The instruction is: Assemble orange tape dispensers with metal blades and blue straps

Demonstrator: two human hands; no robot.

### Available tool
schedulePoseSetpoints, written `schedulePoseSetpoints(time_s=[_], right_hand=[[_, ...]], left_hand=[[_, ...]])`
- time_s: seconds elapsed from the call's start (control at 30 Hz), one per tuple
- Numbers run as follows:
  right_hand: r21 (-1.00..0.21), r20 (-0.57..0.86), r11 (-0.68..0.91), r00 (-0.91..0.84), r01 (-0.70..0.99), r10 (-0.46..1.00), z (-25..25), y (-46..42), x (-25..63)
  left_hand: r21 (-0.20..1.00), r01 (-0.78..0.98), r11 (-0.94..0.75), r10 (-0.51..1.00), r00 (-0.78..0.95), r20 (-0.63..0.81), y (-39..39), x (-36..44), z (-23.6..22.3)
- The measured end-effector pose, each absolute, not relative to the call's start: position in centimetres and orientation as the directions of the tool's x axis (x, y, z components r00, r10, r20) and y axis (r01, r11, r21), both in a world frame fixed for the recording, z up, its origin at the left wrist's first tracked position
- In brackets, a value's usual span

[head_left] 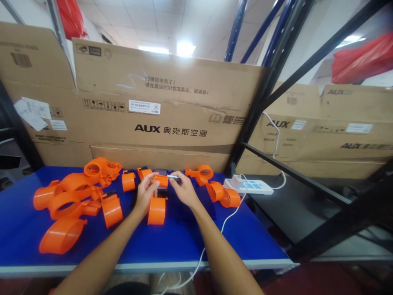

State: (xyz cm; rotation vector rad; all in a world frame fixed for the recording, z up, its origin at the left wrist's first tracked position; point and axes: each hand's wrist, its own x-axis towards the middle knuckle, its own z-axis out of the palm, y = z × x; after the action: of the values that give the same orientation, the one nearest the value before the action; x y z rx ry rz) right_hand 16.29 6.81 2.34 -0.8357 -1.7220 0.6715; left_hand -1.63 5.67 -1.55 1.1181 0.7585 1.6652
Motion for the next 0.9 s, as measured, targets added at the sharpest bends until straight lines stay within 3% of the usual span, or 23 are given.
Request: schedulePoseSetpoints(time_s=[0.13, 0.43, 0.9], right_hand=[[-0.769, 0.588, 0.611, -0.166, 0.187, 0.792, 2.2, 6.9, 16.1], [-0.846, 0.532, 0.529, 0.121, 0.058, 0.838, 2.4, 6.9, 16.3], [-0.87, 0.492, 0.489, 0.086, 0.06, 0.866, 2.5, 6.9, 16.9]], left_hand=[[0.861, -0.369, -0.35, 0.937, -0.136, 0.323, 5.5, -1.5, -1.4], [0.863, -0.398, -0.31, 0.948, -0.197, 0.25, 5.8, -2.3, -1.7], [0.88, -0.406, -0.247, 0.966, -0.178, 0.189, 6.2, -2.6, -1.8]])
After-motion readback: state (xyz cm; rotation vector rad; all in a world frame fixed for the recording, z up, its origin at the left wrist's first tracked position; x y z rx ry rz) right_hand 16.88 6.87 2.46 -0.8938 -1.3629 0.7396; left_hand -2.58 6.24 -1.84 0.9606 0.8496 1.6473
